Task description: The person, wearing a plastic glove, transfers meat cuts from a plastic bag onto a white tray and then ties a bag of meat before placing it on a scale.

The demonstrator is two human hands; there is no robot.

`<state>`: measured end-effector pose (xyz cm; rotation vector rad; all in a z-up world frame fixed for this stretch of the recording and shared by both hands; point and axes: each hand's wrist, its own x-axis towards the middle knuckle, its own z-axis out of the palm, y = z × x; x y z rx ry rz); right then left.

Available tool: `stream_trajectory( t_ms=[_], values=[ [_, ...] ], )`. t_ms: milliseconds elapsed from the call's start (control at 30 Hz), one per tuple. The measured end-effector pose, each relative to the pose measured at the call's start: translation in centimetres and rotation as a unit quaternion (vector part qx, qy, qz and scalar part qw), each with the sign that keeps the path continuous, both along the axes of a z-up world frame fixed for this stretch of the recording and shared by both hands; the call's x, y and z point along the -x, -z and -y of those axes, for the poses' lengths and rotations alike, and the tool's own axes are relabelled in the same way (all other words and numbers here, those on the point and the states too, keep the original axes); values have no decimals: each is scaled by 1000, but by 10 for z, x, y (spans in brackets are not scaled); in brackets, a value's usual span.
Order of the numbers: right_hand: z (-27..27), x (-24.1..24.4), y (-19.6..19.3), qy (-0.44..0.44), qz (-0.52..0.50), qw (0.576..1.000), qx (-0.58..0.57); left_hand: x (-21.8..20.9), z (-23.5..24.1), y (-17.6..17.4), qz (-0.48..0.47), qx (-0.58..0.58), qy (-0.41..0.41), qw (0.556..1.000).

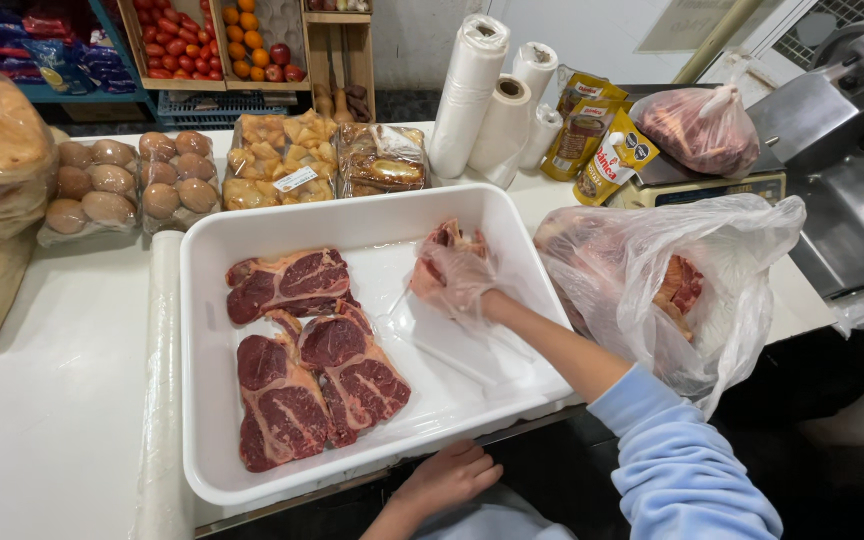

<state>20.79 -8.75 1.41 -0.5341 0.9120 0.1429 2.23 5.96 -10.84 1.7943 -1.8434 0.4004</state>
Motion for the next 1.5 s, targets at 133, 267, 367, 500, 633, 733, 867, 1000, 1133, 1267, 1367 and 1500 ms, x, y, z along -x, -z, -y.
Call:
stream_trajectory(
  t_ms=[133,267,367,500,633,733,867,1000,1133,1267,1367,1500],
  values=[
    [53,-25,12,-430,213,698,532,2,0,9,-37,1,9,999],
    [39,13,-65,-391,273,857,194,4,4,11,-119,-5,36,992],
    [47,13,-40,-274,170,920,221,1,4,10,-128,3,41,991],
    [78,-7,10,-247,90,953,153,-2,-5,-23,-132,-72,31,988],
    [47,2,-21,-250,48,880,401,-1,-3,-23,-146,-58,28,987],
    [71,-8,-9,-352,-8,610,710,0,-2,-21,-140,-45,27,989],
    [113,-32,63,-238,549,800,49,0,-1,-23,-157,-40,30,986],
    [15,15,-79,-444,246,590,628,3,-1,-26,-162,-31,16,986],
    [-11,-4,-76,-585,150,246,758,3,1,-22,-138,-30,0,990],
    [-15,-37,-49,-603,68,188,772,5,5,-17,-96,-4,-29,995],
    [-17,-55,-52,-676,80,46,731,5,4,-15,-113,-16,-27,993],
    [5,-69,-32,-677,303,86,665,7,1,-19,-144,-32,-25,989]
  ],
)
